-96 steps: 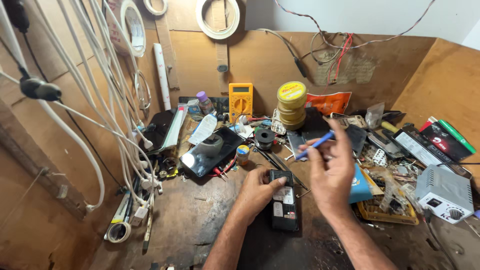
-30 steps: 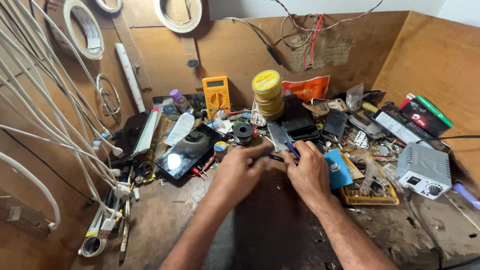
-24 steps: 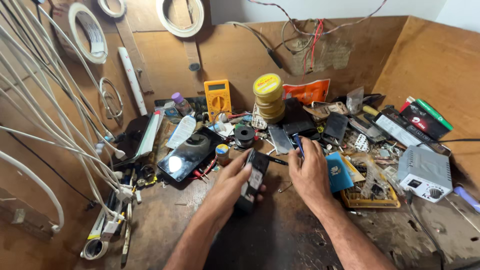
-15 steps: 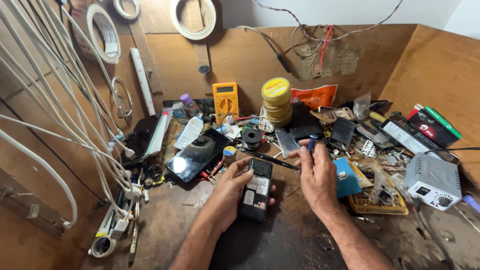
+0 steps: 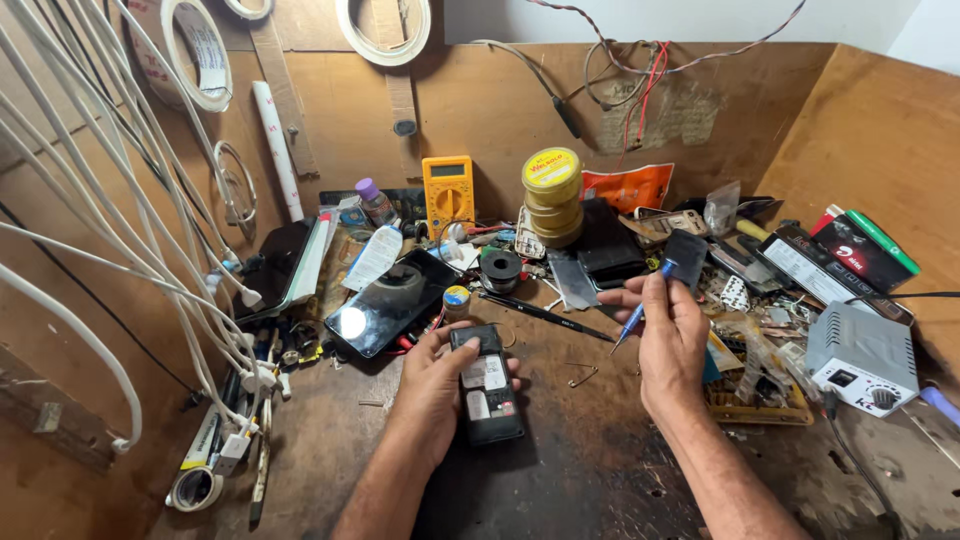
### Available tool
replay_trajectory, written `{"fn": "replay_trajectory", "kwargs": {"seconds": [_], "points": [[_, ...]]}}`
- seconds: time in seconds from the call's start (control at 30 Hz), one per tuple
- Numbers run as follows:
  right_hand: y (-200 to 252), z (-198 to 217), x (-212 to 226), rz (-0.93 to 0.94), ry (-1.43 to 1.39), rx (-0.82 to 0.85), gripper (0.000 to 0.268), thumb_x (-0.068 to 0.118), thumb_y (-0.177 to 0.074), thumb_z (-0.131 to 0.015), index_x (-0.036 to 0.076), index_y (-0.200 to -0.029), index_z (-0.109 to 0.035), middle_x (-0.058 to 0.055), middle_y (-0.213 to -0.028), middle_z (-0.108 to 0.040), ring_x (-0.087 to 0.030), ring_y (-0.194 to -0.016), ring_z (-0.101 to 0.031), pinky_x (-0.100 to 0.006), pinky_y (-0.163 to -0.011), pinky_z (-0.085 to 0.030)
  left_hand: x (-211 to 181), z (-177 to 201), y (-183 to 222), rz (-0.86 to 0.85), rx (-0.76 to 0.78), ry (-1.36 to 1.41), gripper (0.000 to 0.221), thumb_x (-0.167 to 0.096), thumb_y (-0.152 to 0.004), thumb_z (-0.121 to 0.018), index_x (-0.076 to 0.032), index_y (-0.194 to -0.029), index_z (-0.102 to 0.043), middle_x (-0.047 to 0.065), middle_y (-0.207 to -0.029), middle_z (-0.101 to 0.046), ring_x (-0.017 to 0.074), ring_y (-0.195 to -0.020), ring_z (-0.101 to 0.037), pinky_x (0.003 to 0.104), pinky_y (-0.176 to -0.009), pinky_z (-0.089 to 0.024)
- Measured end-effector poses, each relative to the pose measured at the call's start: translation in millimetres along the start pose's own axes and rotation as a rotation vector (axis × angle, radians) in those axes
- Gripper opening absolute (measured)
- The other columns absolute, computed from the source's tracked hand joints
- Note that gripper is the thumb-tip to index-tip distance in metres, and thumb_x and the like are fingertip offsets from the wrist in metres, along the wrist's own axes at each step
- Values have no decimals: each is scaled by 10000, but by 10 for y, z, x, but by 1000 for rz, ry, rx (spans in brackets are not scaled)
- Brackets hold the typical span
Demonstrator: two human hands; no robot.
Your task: The person uses a screwdriver to manipulate the internal components of a mobile phone on a cluttered workbench.
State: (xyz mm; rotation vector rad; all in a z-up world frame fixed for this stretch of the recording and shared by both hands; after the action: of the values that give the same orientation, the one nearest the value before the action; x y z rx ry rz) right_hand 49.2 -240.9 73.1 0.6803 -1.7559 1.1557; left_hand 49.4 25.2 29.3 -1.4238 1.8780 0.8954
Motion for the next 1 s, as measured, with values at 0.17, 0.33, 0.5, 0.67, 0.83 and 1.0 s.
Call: {"fn": "replay_trajectory", "kwargs": {"seconds": [0.17,0.33,0.5,0.67,0.83,1.0], "points": [[36,-64,-71,-76,84,54,262,243,-1092,-525,12,-1039,-635,-131,-912,-778,-124,-667,-608,-265,-580,-505,50,-37,-31,53,11,-33,452,13,-901,-589,41,-1327,-437,203,-986,-705,330,-844,-770,469,-742,-676],[102,-309,74,-35,-13,154,181,93,-1004,-605,0,-1148,-545,-159,-955,-746,-169,-765,-727,-289,-682,-628,175,-203,-130,58,114,-111,440,14,-881,-645,29,-1315,-572,161,-936,-753,238,-810,-759,344,-724,-647],[219,-522,392,159,39,180,422,43,-1004,-607,-3,-1372,-406,-164,-956,-743,-187,-861,-738,-310,-751,-647,228,-220,-167,25,160,-51,438,38,-868,-676,22,-1302,-621,108,-943,-753,174,-791,-733,309,-714,-618],[342,-720,654,352,114,256,479,42,-1033,-588,0,-1449,-355,-149,-987,-730,-177,-913,-756,-296,-785,-652,232,-183,-142,13,168,-21,424,41,-876,-666,19,-1297,-623,114,-958,-758,178,-815,-739,302,-731,-620],[379,-769,721,424,216,263,439,28,-1048,-585,7,-1436,-382,-139,-1001,-740,-164,-928,-757,-281,-781,-640,245,-183,-167,-1,172,-28,428,39,-883,-674,17,-1306,-622,117,-968,-748,182,-817,-733,306,-732,-617],[406,-827,725,475,208,297,444,10,-1041,-599,14,-1437,-399,-125,-1009,-743,-150,-930,-750,-275,-803,-639,233,-202,-134,-25,186,-24,423,46,-879,-655,30,-1300,-611,139,-987,-762,188,-832,-744,308,-751,-623]]}}
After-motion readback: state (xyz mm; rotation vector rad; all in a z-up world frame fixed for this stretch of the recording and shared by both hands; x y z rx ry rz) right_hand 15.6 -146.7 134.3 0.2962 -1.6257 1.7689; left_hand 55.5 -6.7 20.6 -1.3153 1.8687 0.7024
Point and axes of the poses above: each hand's wrist, its own y-axis away from the middle knuckle, its own z-axis out of the back of the hand, x = y × z, the point moved 8 cm from there along -y, towards the middle knuckle
